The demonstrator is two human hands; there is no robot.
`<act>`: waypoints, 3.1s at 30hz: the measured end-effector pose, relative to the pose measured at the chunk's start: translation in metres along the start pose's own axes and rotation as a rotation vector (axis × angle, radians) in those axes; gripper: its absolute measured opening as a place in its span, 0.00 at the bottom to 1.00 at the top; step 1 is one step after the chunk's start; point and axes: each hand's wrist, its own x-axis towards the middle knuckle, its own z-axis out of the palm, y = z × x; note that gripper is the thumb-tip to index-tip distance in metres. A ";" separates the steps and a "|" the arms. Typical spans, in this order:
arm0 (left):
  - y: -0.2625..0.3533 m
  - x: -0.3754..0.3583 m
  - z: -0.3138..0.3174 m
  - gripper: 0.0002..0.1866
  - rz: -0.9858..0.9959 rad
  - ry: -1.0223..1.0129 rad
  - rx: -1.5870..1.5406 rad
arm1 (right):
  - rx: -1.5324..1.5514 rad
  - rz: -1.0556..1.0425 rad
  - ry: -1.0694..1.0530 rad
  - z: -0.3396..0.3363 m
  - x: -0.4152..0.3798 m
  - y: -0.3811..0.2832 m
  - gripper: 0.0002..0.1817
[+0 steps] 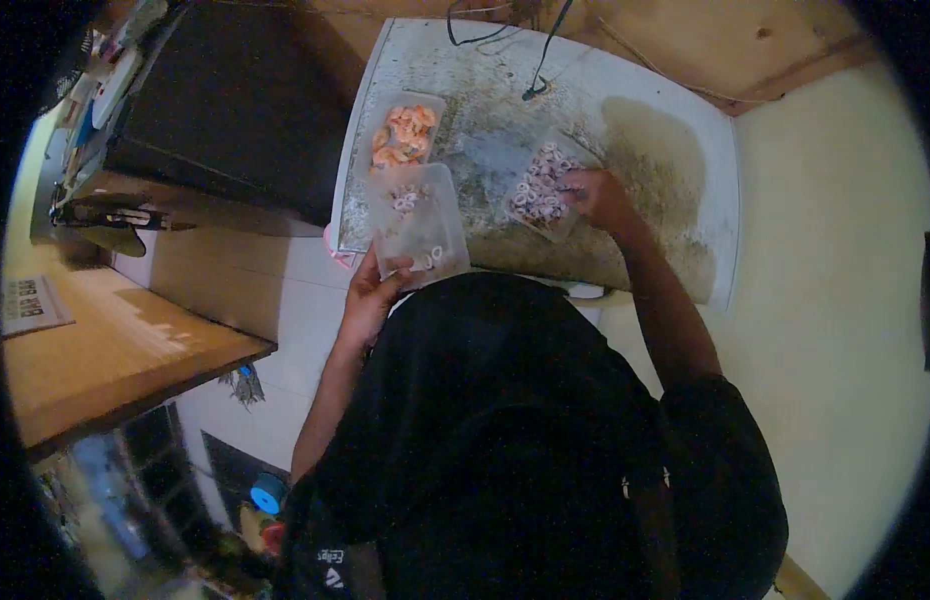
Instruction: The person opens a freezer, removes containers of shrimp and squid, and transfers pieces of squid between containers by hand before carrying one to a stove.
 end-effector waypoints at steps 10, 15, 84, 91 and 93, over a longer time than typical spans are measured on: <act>-0.008 0.007 0.010 0.34 -0.043 -0.110 0.184 | -0.057 -0.060 0.084 0.020 0.010 -0.029 0.21; -0.027 0.024 0.011 0.36 0.044 -0.189 0.223 | -0.048 -0.032 0.038 0.014 0.012 -0.034 0.20; -0.003 0.061 0.049 0.15 0.110 -0.153 -0.245 | 0.558 -0.041 0.110 0.027 0.030 -0.140 0.11; -0.004 0.062 0.047 0.14 0.256 -0.072 0.074 | 0.913 -0.137 -0.161 0.023 0.009 -0.171 0.14; -0.004 0.060 0.053 0.13 0.392 -0.050 0.181 | 0.873 -0.160 -0.093 0.039 0.010 -0.163 0.14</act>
